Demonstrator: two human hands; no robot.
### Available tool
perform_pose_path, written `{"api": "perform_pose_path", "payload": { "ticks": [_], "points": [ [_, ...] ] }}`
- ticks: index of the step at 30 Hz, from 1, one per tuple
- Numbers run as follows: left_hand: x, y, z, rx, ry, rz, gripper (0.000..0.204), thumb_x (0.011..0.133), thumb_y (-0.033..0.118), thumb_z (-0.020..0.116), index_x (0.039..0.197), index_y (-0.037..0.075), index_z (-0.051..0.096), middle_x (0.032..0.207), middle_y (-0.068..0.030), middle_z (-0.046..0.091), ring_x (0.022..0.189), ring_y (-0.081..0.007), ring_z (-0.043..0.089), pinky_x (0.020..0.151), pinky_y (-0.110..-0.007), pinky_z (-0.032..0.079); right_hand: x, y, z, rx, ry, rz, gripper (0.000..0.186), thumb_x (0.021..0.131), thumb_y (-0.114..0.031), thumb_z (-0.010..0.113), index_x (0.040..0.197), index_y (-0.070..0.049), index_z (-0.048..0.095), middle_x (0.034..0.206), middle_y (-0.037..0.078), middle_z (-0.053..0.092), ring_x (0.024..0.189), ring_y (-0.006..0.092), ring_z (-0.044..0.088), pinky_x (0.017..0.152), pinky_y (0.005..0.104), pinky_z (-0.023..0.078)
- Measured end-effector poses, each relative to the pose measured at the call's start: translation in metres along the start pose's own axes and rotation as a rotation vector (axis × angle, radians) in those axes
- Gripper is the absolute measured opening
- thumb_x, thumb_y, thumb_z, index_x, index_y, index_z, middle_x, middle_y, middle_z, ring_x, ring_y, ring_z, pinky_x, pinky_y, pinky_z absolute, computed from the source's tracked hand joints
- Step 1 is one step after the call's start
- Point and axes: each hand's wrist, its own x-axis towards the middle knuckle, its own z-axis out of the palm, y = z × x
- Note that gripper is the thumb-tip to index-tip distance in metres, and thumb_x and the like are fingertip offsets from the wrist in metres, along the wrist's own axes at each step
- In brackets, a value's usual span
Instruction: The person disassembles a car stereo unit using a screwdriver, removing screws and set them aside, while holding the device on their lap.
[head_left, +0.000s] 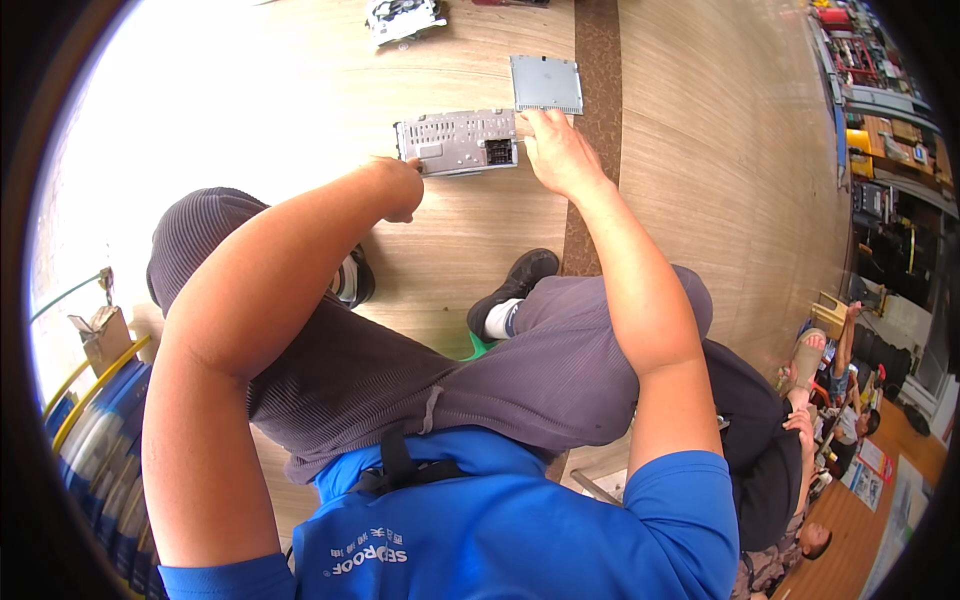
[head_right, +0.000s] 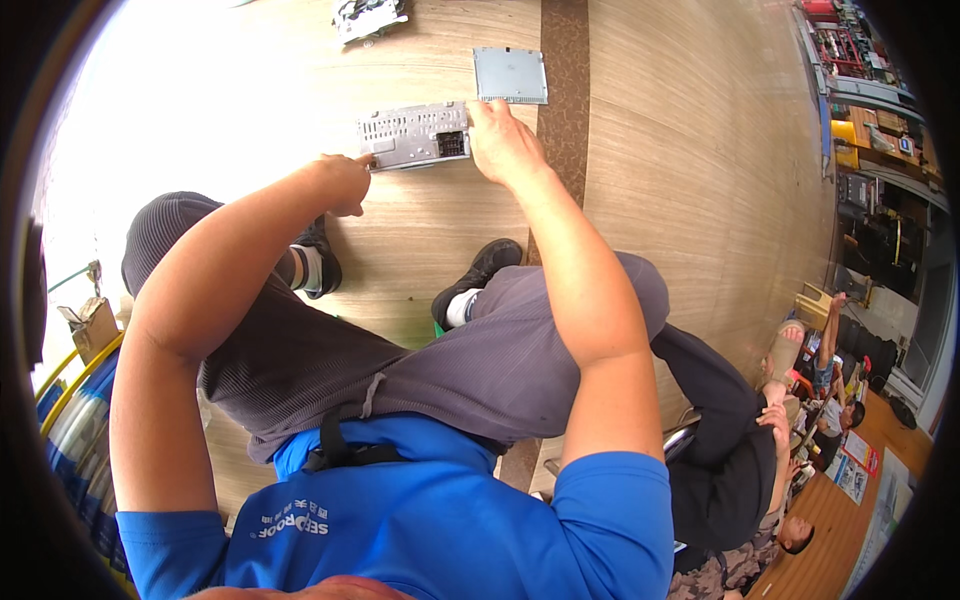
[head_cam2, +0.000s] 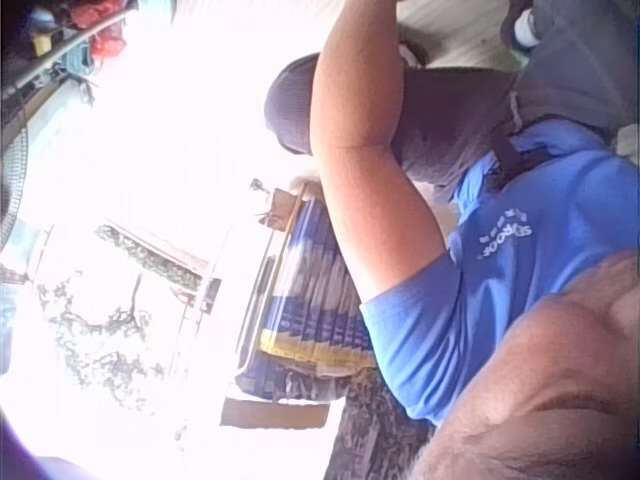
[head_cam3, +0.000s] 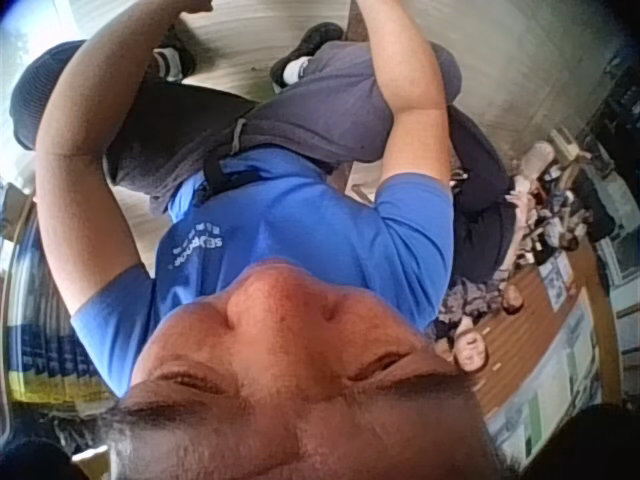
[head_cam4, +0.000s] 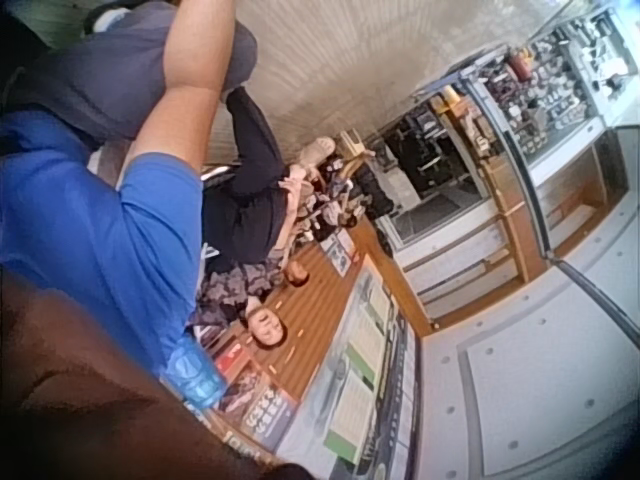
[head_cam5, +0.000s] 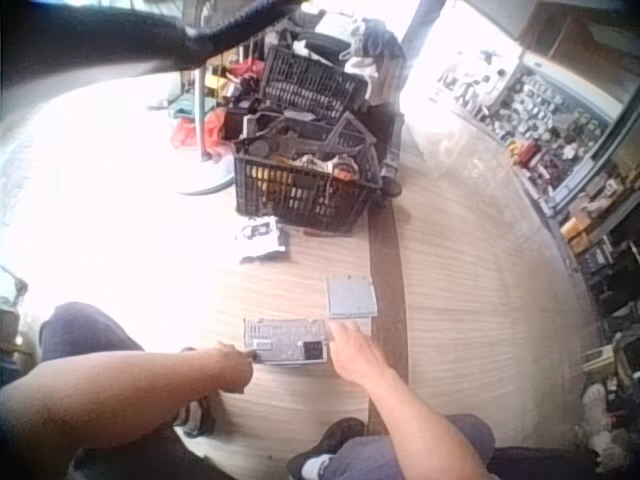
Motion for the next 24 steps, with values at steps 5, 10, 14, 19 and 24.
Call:
{"api": "perform_pose_path", "payload": {
  "ticks": [5, 10, 14, 19, 24],
  "points": [
    [-0.003, 0.001, -0.002, 0.026, 0.019, 0.0, 0.043, 0.09, 0.04, 0.065, 0.121, 0.009, 0.068, 0.152, -0.0114, 0.041, 0.115, -0.0309, 0.061, 0.094, -0.044, 0.05, 0.001, 0.003, 0.001, 0.018, -0.03, 0.01, 0.033, 0.093, -0.013, 0.056, 0.126, -0.009, 0.051, 0.12, 0.022, 0.058, 0.109, 0.0411, 0.058, 0.091, 0.048, 0.05],
    [0.004, -0.001, 0.004, 0.032, 0.016, -0.009, 0.044, 0.09, 0.039, 0.065, 0.122, 0.009, 0.068, 0.147, -0.012, 0.048, 0.114, -0.0299, 0.062, 0.094, -0.044, 0.05, 0.003, 0.005, 0.005, 0.068, -0.028, 0.037, 0.032, 0.094, -0.012, 0.055, 0.125, -0.009, 0.052, 0.118, 0.021, 0.058, 0.108, 0.0413, 0.059, 0.091, 0.048, 0.05],
    [0.001, 0.0, 0.002, 0.014, 0.043, -0.007, 0.043, 0.09, 0.039, 0.065, 0.121, 0.009, 0.068, 0.144, -0.0124, 0.051, 0.114, -0.0297, 0.062, 0.093, -0.044, 0.05, 0.0, 0.005, 0.004, 0.039, 0.02, -0.042, 0.032, 0.095, -0.015, 0.052, 0.127, -0.008, 0.051, 0.12, 0.023, 0.058, 0.107, 0.0419, 0.06, 0.091, 0.0492, 0.051],
    [-0.002, -0.002, 0.002, 0.025, 0.032, 0.016, 0.043, 0.09, 0.04, 0.066, 0.12, 0.009, 0.069, 0.144, -0.0136, 0.051, 0.115, -0.03, 0.062, 0.094, -0.044, 0.05, 0.002, -0.003, -0.007, 0.013, -0.122, 0.061, 0.036, 0.094, -0.012, 0.049, 0.13, -0.007, 0.049, 0.124, 0.026, 0.053, 0.108, 0.0428, 0.061, 0.092, 0.0498, 0.051],
    [0.001, -0.001, 0.0, 0.032, 0.021, 0.018, 0.043, 0.09, 0.04, 0.066, 0.12, 0.009, 0.069, 0.147, -0.0138, 0.048, 0.116, -0.03, 0.061, 0.094, -0.043, 0.05, -0.002, 0.004, 0.005, 0.046, 0.052, -0.07, 0.037, 0.092, -0.012, 0.06, 0.127, -0.012, 0.051, 0.12, 0.023, 0.058, 0.107, 0.0422, 0.059, 0.089, 0.0493, 0.051]
  ]
}}
